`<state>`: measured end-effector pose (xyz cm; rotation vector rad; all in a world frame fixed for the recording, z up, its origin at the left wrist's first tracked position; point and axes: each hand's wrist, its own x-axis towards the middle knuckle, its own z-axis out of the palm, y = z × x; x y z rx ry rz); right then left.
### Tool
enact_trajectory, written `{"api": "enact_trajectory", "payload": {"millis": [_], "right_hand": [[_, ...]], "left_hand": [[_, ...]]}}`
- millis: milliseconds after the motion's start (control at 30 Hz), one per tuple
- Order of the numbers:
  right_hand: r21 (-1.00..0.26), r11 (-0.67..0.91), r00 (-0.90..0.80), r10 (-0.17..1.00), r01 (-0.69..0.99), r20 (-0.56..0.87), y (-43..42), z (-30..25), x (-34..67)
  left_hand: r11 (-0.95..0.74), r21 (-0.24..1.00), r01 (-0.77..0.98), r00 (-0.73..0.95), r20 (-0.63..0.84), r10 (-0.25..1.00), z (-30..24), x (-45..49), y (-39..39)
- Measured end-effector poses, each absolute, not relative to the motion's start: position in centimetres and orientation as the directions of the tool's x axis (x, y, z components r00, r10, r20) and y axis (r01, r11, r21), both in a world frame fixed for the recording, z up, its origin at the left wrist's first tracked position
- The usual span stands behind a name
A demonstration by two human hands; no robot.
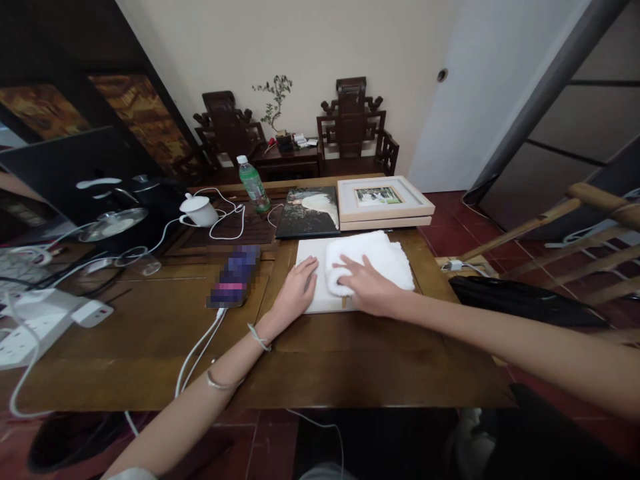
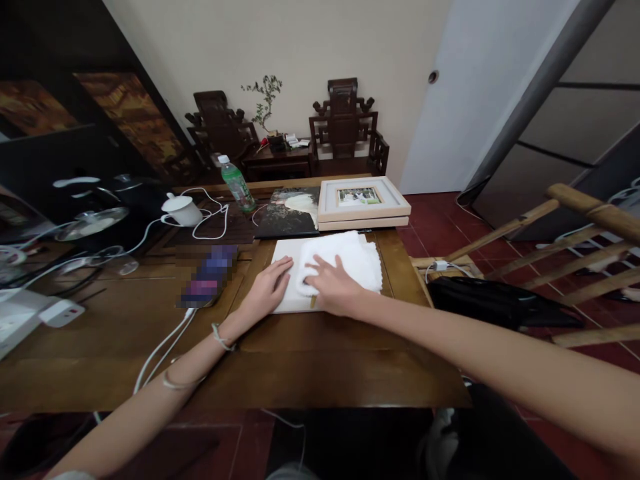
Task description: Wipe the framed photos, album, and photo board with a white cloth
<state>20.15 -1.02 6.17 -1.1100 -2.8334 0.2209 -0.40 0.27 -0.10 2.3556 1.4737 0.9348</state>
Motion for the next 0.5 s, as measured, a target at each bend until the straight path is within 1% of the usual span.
{"api": "enact_trajectory", "payload": {"millis": [100,267,367,500], "right_hand": [[-0.181,0.760,-0.773,0.634,0.624,-0.002,-4.5,6.4,20.4],[-0.275,0.762,-0.805,0.586,0.586,-0.093,-8.1,7.6,21.2],[-0.300,0.728,-0.776,0.626,0.617,-0.078,-7.9,7.9,21.5],[-0.237,0.682,-0.710,0.703,0.692,-0.048,-4.7,7.8,21.3]], "left_hand": [[-0.471,0.477,0.742,0.299,0.393,0.870,0.0,-0.4,0.2],[-0.467,0.475,0.746,0.295,0.394,0.871,0.2,-0.3,0.1],[-0.475,0.472,0.742,0.304,0.395,0.867,0.2,-0.2,0.2],[-0.478,0.471,0.742,0.312,0.389,0.867,0.1,-0.3,0.3]]}}
